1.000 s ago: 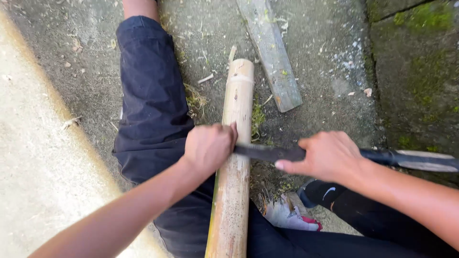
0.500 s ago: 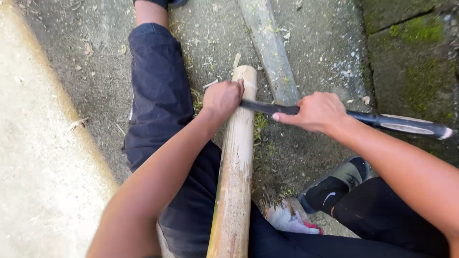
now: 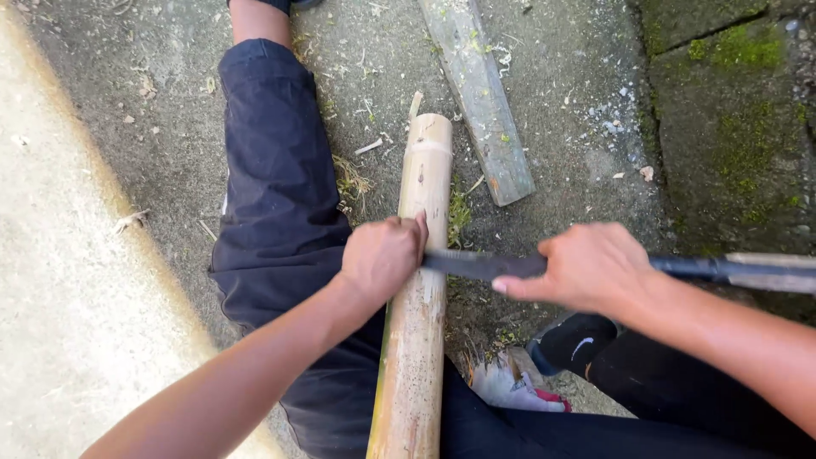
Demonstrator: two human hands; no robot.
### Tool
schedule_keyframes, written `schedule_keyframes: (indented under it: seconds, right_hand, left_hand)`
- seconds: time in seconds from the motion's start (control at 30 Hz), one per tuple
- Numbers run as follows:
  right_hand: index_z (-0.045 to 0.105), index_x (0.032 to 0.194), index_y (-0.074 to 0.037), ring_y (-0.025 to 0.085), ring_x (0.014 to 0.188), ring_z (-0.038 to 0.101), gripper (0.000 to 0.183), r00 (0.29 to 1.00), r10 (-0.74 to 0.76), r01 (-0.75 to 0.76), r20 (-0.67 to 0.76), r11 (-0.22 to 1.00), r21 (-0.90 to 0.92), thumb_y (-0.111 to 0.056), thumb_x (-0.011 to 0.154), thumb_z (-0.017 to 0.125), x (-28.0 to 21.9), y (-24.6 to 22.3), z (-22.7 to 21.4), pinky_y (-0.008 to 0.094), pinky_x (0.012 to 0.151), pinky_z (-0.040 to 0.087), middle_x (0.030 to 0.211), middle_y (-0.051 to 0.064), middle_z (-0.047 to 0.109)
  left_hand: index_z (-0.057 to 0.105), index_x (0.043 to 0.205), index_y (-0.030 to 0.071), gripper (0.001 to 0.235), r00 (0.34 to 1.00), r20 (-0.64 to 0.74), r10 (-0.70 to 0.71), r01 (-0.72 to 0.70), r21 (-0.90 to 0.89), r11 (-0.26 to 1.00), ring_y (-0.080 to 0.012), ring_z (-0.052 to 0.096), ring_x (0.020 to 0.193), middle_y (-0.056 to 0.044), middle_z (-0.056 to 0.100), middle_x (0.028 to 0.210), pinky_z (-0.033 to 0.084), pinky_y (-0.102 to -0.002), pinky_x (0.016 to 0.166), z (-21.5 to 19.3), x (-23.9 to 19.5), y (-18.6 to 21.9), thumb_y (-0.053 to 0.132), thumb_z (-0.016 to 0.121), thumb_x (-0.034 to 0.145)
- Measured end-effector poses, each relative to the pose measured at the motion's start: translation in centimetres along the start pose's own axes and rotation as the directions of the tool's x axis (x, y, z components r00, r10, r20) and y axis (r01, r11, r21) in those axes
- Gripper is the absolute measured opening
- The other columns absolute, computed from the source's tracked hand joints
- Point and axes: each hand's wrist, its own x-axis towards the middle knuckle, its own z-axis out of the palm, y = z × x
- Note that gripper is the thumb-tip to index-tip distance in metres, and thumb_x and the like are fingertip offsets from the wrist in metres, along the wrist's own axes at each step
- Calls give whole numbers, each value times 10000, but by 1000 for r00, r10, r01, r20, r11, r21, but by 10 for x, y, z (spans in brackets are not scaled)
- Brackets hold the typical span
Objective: Scraping the outer layer of a bamboo pole with a knife while sitting on the ground.
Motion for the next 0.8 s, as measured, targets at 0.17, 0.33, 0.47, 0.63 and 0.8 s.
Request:
schedule_keyframes:
  seconds: [0.17,0.33,0.47,0.63,0.8]
  right_hand:
    - [771,673,-102,294,619,718,931,1000,9,-10,-29,1000,-27,-965,678,421,39,7,-13,428,624,580,595,118,684]
    - [773,646,-98,277,616,718,970,992,68,-69,-104,998,-10,-982,714,380,98,24,-17,426,612,573,593,114,683]
    - [785,660,-86,297,642,695,991,981,72,-76,-178,997,-15,-988,726,380,90,23,-22,428,632,558,604,128,678]
    - [760,677,-92,312,618,721,922,996,-7,8,-84,1000,18,-951,651,425,10,0,-15,430,635,581,588,141,688]
    - [754,671,-105,305,625,717,905,999,-31,31,-21,999,13,-948,650,425,-5,-1,0,443,646,584,580,123,675]
  left_hand:
    - [681,767,73,455,980,45,-191,193,-41,980,-321,688,562,-127,681,690,558,-424,513,16,44,-26,289,449,1093]
    - [680,787,33,493,972,48,-230,233,-76,969,-363,699,564,-177,691,685,583,-459,530,60,111,-66,296,380,1078]
    - [711,707,86,583,958,52,-283,287,-121,950,-390,710,643,-189,709,709,590,-467,658,41,113,-63,332,361,1102]
    - [692,681,97,535,972,118,-201,213,-98,972,-334,687,543,-148,692,634,567,-449,532,-2,31,-10,294,402,1085]
    - [685,724,74,435,987,5,-159,159,-57,986,-314,666,484,-136,683,634,546,-424,452,-7,1,7,255,452,1043]
